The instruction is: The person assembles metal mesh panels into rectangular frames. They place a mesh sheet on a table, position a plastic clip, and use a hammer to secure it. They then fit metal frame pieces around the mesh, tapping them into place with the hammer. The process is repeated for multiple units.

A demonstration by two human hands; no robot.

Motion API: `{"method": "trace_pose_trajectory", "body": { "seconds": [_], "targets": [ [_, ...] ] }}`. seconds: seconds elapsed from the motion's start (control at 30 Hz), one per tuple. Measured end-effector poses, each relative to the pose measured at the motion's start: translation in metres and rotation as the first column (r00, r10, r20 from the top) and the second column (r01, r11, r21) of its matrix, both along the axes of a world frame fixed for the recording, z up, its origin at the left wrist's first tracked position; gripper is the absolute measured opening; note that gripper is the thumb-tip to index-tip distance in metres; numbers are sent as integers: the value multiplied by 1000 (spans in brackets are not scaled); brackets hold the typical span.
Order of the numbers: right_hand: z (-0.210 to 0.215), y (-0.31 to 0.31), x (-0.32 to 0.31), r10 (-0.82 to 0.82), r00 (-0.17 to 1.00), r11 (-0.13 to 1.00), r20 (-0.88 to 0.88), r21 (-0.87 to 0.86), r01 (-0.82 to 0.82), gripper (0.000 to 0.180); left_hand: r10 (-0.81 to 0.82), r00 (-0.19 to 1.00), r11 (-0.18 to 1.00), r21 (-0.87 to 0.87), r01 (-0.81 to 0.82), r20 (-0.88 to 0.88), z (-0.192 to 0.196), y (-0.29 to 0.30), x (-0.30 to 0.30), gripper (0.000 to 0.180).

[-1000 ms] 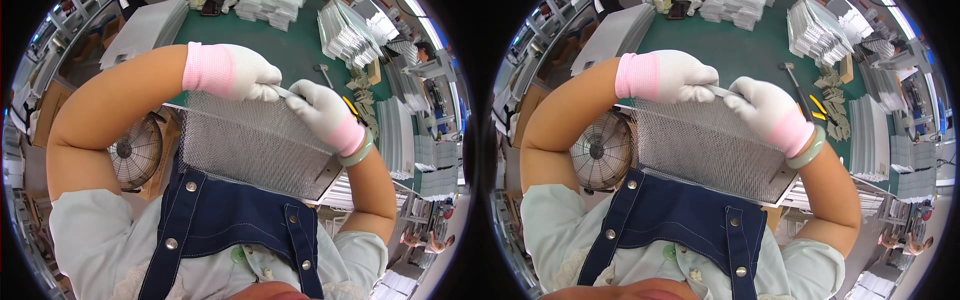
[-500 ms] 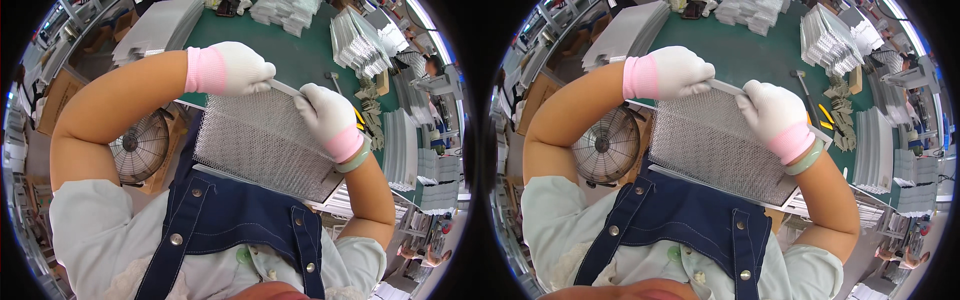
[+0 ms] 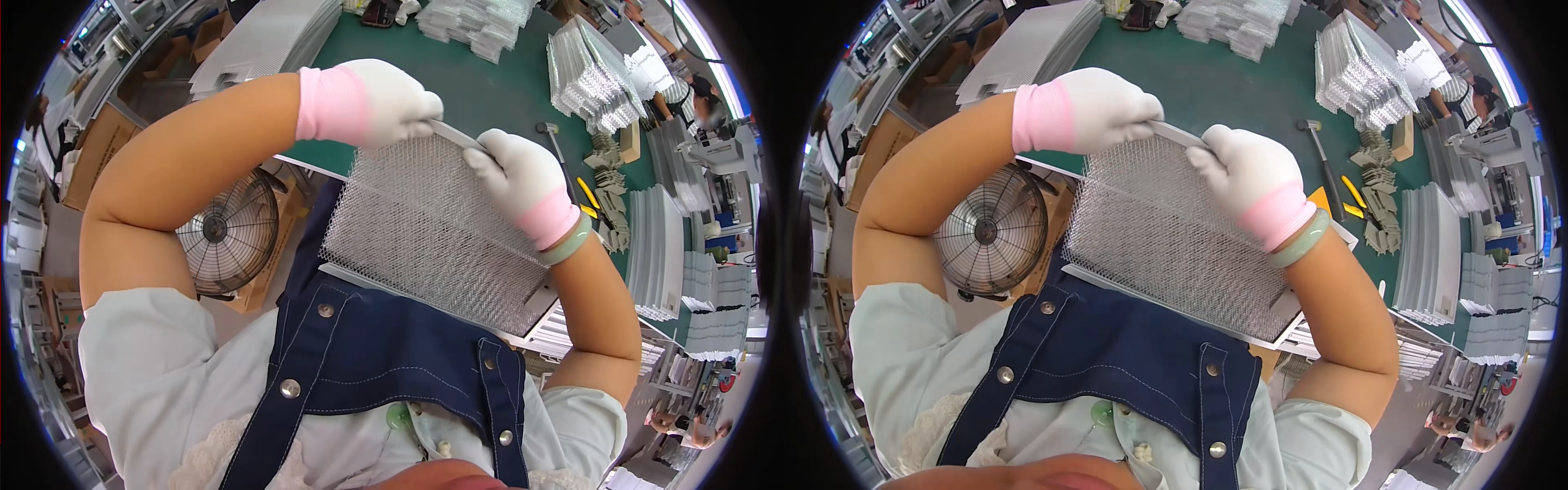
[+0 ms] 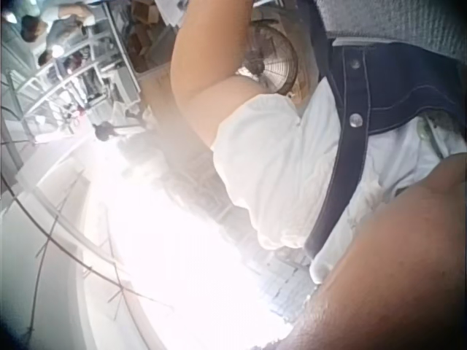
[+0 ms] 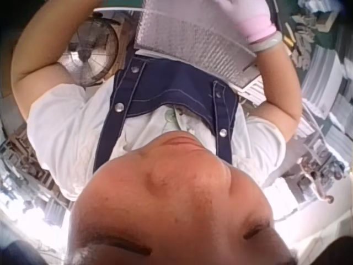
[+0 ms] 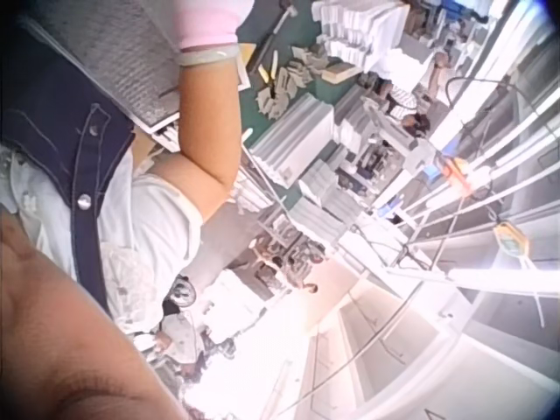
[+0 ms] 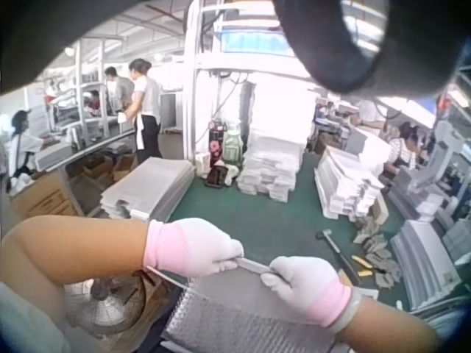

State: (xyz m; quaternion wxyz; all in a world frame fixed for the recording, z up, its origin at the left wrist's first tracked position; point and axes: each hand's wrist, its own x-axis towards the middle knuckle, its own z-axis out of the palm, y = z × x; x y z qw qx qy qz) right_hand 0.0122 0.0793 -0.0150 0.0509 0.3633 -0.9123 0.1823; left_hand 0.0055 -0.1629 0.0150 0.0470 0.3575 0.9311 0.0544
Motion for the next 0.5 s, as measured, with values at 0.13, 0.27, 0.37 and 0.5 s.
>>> {"method": "trace_pose_trajectory", "body": {
  "seconds": [0.13, 0.27, 0.37, 0.5],
  "targets": [
    [4, 2, -4, 20, 893, 998, 449, -64, 10, 35, 21, 937, 996, 73, -49, 350, 9, -14, 3, 26],
    [0, 3, -7, 80, 924, 996, 374, -7, -84, 34, -5, 948, 989, 144, -43, 318, -1, -22, 8, 34],
    [-9, 26, -9, -34, 897, 995, 441, -73, 74, 34, 67, 892, 979, 202, 28, -448, -10, -26, 39, 49],
    [-20, 92, -9, -266, 796, 897, 544, -163, 411, 33, 123, 876, 992, -20, -128, 466, -41, -23, 99, 53]
  ]
}}
